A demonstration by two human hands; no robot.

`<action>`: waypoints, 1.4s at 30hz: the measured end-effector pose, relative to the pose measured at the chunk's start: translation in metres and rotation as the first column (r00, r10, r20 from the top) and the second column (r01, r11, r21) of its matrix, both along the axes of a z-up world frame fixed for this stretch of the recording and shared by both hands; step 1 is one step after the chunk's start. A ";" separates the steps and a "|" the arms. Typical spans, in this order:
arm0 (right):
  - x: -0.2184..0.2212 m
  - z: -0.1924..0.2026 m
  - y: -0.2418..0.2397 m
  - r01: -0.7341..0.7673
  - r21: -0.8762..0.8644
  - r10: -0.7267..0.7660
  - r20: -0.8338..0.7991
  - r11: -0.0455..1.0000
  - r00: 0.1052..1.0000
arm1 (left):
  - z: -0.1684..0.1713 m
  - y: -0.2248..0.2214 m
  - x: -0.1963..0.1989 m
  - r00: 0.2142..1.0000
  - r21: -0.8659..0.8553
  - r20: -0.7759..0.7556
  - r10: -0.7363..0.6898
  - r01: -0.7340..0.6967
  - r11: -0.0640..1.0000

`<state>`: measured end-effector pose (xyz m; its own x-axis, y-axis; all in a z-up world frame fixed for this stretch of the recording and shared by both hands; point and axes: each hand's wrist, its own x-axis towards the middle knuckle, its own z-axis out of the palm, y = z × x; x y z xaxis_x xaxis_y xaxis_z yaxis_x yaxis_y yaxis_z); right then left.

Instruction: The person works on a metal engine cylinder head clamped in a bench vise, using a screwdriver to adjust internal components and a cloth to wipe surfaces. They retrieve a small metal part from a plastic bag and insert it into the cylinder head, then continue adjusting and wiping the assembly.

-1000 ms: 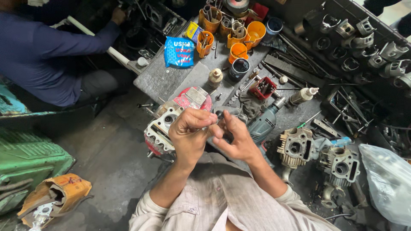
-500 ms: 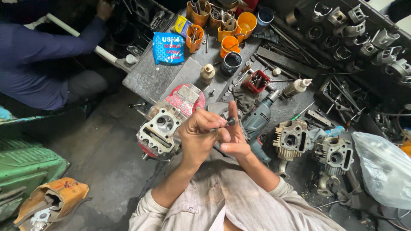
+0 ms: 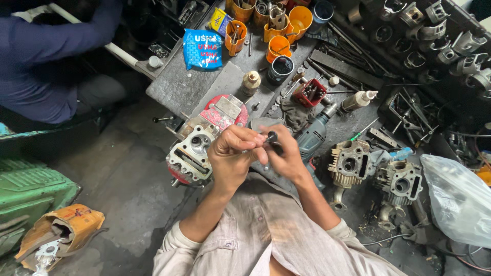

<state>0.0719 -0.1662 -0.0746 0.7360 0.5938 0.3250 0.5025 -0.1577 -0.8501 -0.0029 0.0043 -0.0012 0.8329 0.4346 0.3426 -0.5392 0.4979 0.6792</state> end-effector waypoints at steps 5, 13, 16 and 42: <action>-0.025 0.010 0.018 0.092 0.308 0.040 -0.395 0.947 0.918 | -0.003 0.004 -0.013 0.999 0.049 0.047 0.028 -0.030 0.998; -0.043 0.010 0.024 -0.073 0.871 0.847 -0.449 0.486 0.286 | -0.007 0.013 -0.034 0.979 0.087 0.058 0.194 -0.199 0.976; -0.052 -0.005 0.034 -0.022 0.844 0.814 -0.510 0.536 0.279 | -0.007 0.022 -0.042 0.972 0.103 0.016 0.234 -0.234 0.967; -0.047 0.079 0.100 0.225 0.654 0.308 -0.596 0.723 0.741 | -0.013 0.072 -0.073 0.755 0.646 0.464 0.464 -0.647 0.406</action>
<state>0.0246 -0.0660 0.0047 0.8847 0.4550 0.1011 -0.2003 0.5670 -0.7990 -0.0762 0.0760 -0.0145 0.3855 0.2926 0.8751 -0.6535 -0.5830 0.4828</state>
